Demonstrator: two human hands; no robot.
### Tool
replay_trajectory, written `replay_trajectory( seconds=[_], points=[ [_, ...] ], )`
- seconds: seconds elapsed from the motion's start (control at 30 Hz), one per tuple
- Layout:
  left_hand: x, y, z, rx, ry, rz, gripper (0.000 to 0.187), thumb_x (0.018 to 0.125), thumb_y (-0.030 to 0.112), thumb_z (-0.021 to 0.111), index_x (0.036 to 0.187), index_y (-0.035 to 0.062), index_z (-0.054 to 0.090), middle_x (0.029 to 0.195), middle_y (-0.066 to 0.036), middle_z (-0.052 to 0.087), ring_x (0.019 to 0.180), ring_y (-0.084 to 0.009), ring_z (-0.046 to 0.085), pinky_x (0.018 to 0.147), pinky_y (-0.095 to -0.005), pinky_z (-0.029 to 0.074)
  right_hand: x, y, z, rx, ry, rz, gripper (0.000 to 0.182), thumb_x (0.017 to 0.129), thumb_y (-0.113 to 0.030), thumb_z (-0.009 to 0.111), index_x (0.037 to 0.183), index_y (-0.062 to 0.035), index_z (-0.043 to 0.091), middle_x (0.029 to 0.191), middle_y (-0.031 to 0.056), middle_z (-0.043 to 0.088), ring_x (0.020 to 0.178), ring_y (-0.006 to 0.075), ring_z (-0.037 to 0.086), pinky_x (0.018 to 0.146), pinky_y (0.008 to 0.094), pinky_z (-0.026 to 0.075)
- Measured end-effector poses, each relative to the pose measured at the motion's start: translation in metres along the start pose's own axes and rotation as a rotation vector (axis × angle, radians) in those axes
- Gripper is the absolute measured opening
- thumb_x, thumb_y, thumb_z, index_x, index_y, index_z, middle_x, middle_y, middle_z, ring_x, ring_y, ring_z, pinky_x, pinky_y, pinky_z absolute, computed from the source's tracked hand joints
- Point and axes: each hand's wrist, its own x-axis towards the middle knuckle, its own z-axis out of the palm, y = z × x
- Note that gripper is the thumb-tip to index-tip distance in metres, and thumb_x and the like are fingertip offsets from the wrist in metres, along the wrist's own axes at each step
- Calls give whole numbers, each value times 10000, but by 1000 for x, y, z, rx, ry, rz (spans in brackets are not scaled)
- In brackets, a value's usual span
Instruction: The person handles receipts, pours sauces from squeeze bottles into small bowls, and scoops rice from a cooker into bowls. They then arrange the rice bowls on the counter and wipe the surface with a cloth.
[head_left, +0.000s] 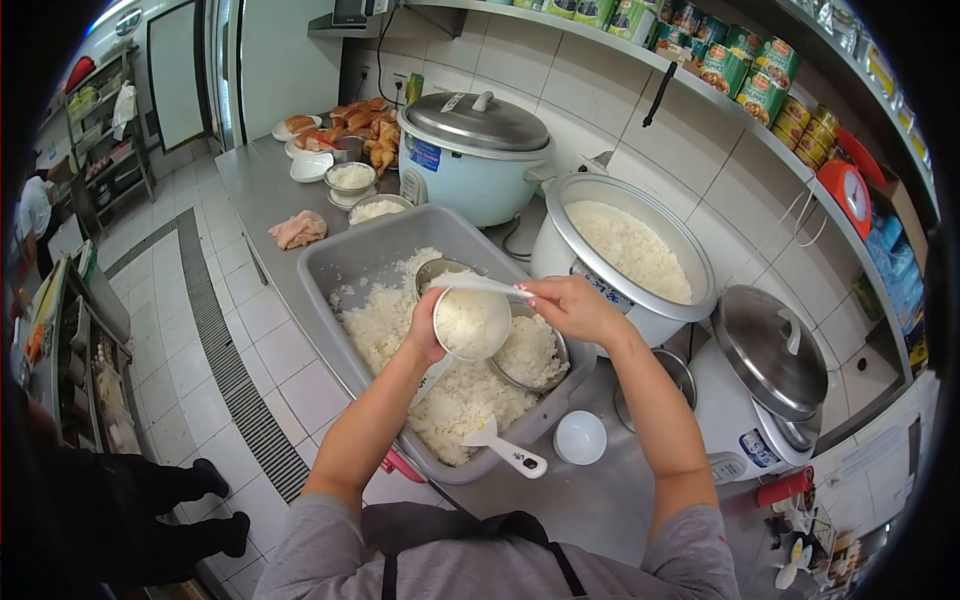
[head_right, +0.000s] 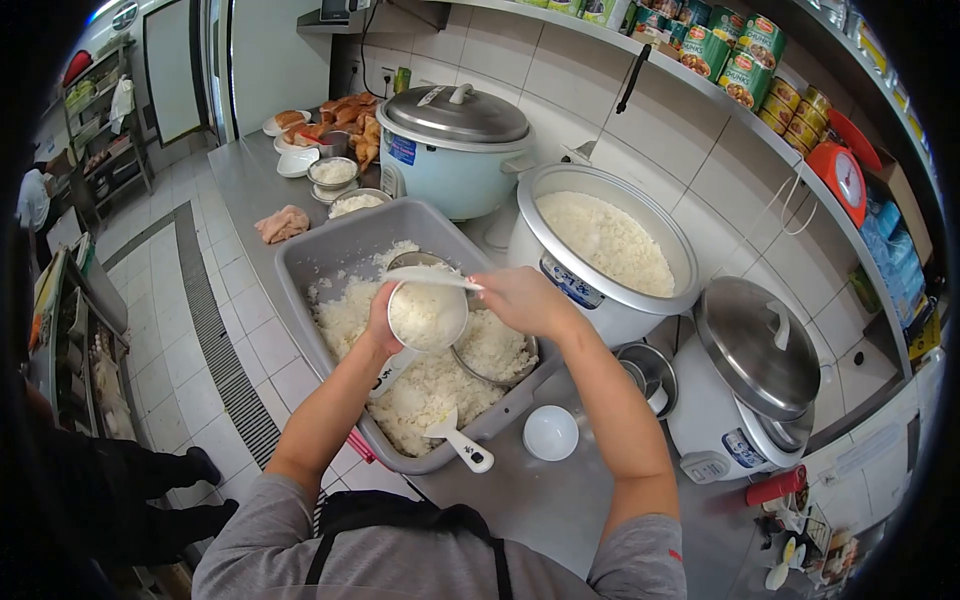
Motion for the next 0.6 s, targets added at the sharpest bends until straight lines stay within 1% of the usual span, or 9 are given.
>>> replay_trajectory(
  seconds=[0.13, 0.2, 0.3, 0.33, 0.4, 0.47, 0.53, 0.57, 0.6],
  points=[
    [-3, -2, 4, -46, 7, 83, 527, 858, 460, 334, 1161, 67, 508, 1156, -113, 542, 1059, -260, 526, 910, -393, 417, -10, -38, -9, -267, -217, 157, 324, 823, -156, 507, 1131, -63, 546, 925, 145, 603, 826, 289, 585, 738, 361, 462],
    [-10, -3, 16, -242, -20, 30, 565, 850, 503, 281, 1222, 117, 461, 1226, -101, 491, 1097, -285, 497, 907, -451, 410, -23, -24, 6, -111, 224, 15, 322, 793, -100, 558, 1112, -60, 571, 773, 114, 556, 660, 253, 552, 614, 318, 446],
    [-21, -7, 38, -272, -13, 25, 577, 843, 516, 265, 1247, 140, 433, 1254, -89, 466, 1128, -311, 464, 892, -505, 403, -52, -32, 4, 13, 490, 105, 356, 771, -36, 567, 1126, -54, 560, 775, 111, 543, 675, 265, 543, 625, 328, 448],
    [-26, -7, 47, -294, -6, 30, 584, 839, 522, 257, 1260, 151, 419, 1269, -83, 453, 1144, -324, 447, 884, -531, 400, -61, -38, 5, 12, 505, 109, 356, 771, -36, 567, 1126, -54, 560, 775, 111, 543, 675, 265, 543, 625, 328, 448],
    [-38, -8, 76, -397, 54, 23, 576, 843, 514, 255, 1259, 151, 419, 1258, -94, 459, 1142, -326, 448, 890, -530, 396, -82, -51, 8, -289, 546, -124, 371, 760, 2, 572, 1128, -48, 557, 788, 109, 531, 666, 248, 535, 615, 313, 445],
    [-50, -13, 104, -371, 89, -14, 568, 847, 501, 253, 1259, 145, 415, 1255, -105, 458, 1140, -329, 448, 898, -539, 385, -93, -58, 9, -328, 541, -83, 367, 759, -12, 588, 1123, -56, 565, 810, 107, 535, 650, 216, 531, 590, 284, 438],
    [-65, -25, 131, -254, 75, -34, 563, 850, 483, 265, 1262, 128, 409, 1255, -119, 456, 1142, -341, 444, 912, -540, 374, -106, -65, -4, -26, 568, 153, 364, 777, -57, 569, 1140, -68, 544, 850, 126, 568, 726, 266, 545, 654, 329, 450],
    [-72, -33, 139, -233, -46, -58, 562, 850, 477, 273, 1263, 120, 405, 1254, -124, 456, 1138, -348, 445, 914, -544, 371, -118, -62, -9, 52, 584, 162, 353, 814, -114, 571, 1161, -65, 530, 842, 88, 582, 648, 198, 548, 601, 278, 449],
    [-78, -42, 148, -214, -168, -85, 561, 850, 471, 282, 1264, 112, 402, 1253, -128, 456, 1134, -356, 447, 915, -548, 368, -130, -66, -11, 42, 605, 181, 353, 814, -114, 571, 1161, -65, 530, 842, 88, 582, 648, 198, 548, 601, 278, 449]
  ],
)
